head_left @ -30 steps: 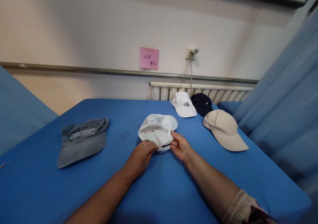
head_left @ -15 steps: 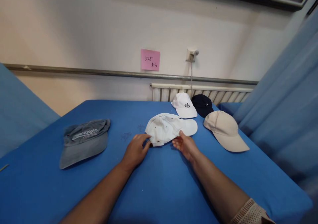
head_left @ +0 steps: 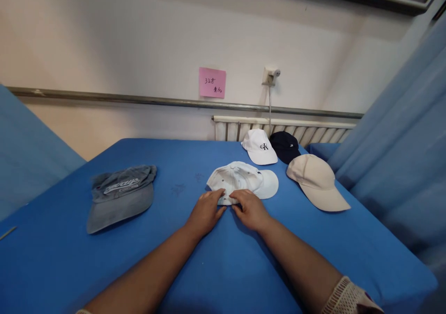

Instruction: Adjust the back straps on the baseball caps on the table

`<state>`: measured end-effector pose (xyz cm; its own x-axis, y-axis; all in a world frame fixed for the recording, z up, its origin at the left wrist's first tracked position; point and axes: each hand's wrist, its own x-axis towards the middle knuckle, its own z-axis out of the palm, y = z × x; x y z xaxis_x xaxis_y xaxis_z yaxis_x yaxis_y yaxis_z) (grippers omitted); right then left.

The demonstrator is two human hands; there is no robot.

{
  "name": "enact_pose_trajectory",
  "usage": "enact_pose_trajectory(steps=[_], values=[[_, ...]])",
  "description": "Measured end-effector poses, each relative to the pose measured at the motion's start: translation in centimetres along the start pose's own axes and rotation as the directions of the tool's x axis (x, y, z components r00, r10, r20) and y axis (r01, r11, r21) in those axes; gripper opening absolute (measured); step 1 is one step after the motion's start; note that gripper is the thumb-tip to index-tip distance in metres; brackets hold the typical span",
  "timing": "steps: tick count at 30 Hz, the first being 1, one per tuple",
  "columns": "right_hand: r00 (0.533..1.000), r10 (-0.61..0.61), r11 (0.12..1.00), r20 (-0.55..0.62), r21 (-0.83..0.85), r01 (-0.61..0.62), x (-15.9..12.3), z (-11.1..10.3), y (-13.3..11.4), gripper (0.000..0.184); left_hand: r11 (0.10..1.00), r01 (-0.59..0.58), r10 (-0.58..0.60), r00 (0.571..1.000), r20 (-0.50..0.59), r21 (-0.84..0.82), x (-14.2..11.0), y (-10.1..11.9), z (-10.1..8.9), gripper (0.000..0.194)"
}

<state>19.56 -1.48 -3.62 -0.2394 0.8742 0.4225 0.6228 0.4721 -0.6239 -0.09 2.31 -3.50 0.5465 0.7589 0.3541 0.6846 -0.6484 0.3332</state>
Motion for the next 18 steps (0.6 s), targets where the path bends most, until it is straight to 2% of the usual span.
enact_pose_trajectory(steps=[3,8,11,14,18], values=[[0.997,0.041,0.997,0.07,-0.065,-0.036,0.2,0.2,0.6,0.043,0.998,0.063,-0.062,0.998,0.024,-0.014,0.4,0.2,0.1,0.037],[0.99,0.12,0.979,0.07,-0.171,-0.106,0.7,0.9,0.9,0.032,0.989,0.143,-0.141,0.989,0.048,-0.043,1.3,0.3,-0.2,0.016],[0.986,0.148,0.959,0.079,-0.256,-0.123,1.1,0.8,0.4,0.03,0.977,0.2,-0.199,0.98,0.029,-0.07,1.6,0.0,-0.4,0.016],[0.985,0.136,0.944,0.11,-0.317,-0.095,1.6,0.5,-0.2,0.026,0.953,0.258,-0.261,0.965,0.002,-0.156,1.6,-0.4,-0.4,0.015],[0.975,0.103,0.92,0.196,-0.393,-0.018,2.0,0.4,-0.5,0.014,0.921,0.258,-0.272,0.962,-0.008,-0.292,1.6,-0.8,-0.3,0.017]])
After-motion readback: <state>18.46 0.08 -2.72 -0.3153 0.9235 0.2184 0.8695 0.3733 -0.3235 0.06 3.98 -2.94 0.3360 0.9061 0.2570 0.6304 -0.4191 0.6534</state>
